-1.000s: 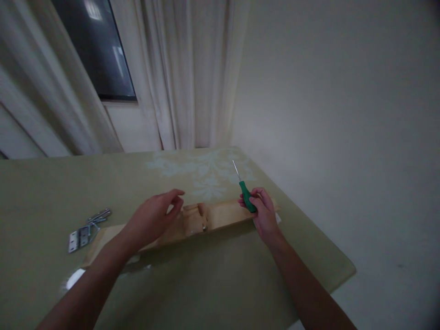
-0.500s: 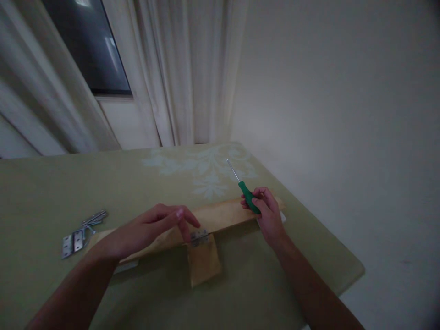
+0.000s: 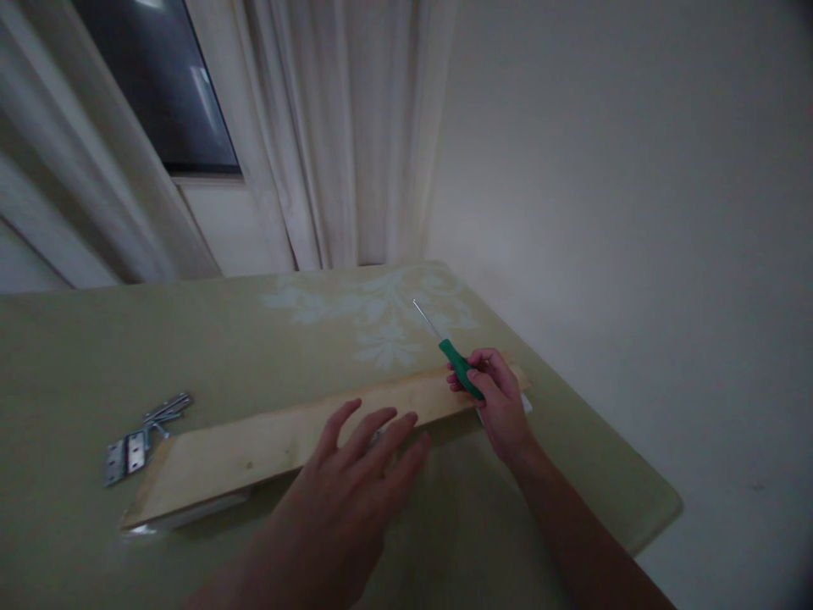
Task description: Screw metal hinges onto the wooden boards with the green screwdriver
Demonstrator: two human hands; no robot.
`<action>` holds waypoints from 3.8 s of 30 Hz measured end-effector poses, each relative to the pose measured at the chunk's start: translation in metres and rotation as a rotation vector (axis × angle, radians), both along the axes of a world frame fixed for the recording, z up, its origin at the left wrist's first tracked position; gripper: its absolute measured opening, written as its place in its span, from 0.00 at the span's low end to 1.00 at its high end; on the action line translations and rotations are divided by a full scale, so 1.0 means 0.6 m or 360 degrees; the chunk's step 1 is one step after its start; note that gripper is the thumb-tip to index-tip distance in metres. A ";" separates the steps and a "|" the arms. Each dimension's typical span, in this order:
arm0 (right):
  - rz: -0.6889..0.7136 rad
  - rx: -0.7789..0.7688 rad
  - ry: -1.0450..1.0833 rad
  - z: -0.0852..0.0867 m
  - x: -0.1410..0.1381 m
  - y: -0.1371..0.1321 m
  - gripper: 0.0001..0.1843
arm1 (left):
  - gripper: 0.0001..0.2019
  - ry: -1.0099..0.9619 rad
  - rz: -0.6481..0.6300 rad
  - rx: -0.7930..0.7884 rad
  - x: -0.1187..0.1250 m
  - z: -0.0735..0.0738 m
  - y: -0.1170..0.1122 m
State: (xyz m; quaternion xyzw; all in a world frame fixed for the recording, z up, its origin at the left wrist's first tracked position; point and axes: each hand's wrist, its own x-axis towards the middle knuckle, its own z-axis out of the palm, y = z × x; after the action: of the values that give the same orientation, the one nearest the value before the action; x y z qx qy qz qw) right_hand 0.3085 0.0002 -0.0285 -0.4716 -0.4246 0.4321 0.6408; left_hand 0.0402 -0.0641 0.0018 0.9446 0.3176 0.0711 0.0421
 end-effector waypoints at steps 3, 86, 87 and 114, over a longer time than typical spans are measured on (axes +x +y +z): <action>-0.0005 0.0002 -0.0004 -0.001 0.000 0.000 0.14 | 0.48 0.0026 0.0056 -0.0037 -0.003 0.006 0.005; -0.0001 -0.0020 -0.0097 -0.010 0.008 0.007 0.13 | 0.49 0.0068 -0.0065 -0.0310 0.010 -0.005 0.028; -0.0001 -0.0021 -0.0099 -0.010 0.008 0.006 0.13 | 0.47 0.0086 -0.0089 -0.0271 0.013 -0.017 0.024; 0.0031 -0.0042 -0.0134 -0.008 0.006 0.004 0.14 | 0.30 -0.0999 0.0651 -0.0771 -0.075 0.062 0.105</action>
State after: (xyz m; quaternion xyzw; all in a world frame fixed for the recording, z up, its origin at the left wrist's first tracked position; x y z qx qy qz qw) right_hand 0.3118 0.0023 -0.0331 -0.4936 -0.4500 0.4237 0.6118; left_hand -0.0046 -0.0011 0.0392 0.7580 0.4772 0.2848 0.3415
